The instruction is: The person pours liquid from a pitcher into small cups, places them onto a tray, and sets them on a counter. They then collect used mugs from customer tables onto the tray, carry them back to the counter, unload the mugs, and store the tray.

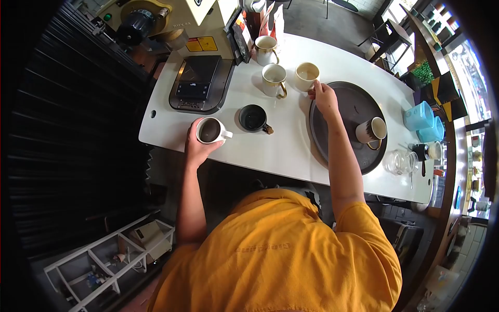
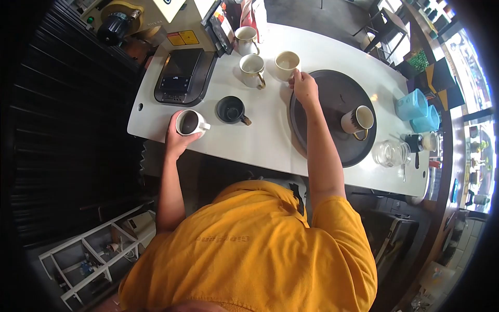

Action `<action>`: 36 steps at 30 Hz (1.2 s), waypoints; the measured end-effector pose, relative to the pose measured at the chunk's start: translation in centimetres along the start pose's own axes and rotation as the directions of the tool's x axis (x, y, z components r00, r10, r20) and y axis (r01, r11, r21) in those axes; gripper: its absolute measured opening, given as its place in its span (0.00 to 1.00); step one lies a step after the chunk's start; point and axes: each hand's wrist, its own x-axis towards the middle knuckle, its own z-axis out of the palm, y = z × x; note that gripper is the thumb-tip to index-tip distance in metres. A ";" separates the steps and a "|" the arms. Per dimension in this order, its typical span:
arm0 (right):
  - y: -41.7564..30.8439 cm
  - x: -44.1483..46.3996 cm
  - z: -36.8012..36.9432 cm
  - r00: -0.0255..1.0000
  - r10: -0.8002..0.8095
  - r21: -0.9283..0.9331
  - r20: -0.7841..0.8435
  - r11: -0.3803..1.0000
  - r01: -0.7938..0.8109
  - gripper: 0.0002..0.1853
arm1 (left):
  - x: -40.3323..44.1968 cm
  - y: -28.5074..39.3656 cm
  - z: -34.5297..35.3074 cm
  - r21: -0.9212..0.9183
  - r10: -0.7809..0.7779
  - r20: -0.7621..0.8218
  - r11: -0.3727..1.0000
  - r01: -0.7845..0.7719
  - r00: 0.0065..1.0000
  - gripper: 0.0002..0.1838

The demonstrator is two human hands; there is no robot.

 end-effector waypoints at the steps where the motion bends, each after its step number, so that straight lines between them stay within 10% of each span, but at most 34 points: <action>1: -0.3 0.2 0.3 1.000 0.001 0.000 0.006 1.000 -0.001 0.24 | 0.3 0.0 -0.2 -0.011 0.006 0.014 1.000 -0.006 1.000 0.44; 20: -1.3 1.6 2.8 0.992 0.114 -0.057 -0.050 0.991 -0.117 0.25 | 2.1 -1.3 -1.0 -0.186 -0.007 0.063 0.982 0.019 0.998 0.52; 22: -1.5 0.1 2.9 0.939 -0.182 -0.447 -0.291 0.894 0.035 0.27 | 1.7 -1.1 -0.9 -0.194 -0.039 0.038 0.980 0.046 0.999 0.53; 25: -3.8 -4.3 3.8 0.899 -0.410 -0.343 -0.154 0.875 0.341 0.30 | 1.3 -1.5 -0.7 -0.197 -0.071 0.014 0.978 0.072 0.997 0.55; 27: -4.9 -6.4 4.7 0.943 -0.323 -0.312 0.081 0.890 0.332 0.34 | 0.9 -2.4 -0.6 0.106 0.012 -0.054 0.994 -0.006 0.998 0.55; 36: -4.2 -5.1 8.9 0.909 -0.408 -0.189 0.087 0.889 0.417 0.24 | -1.1 -3.6 -0.2 0.056 0.033 -0.116 0.998 -0.027 0.993 0.56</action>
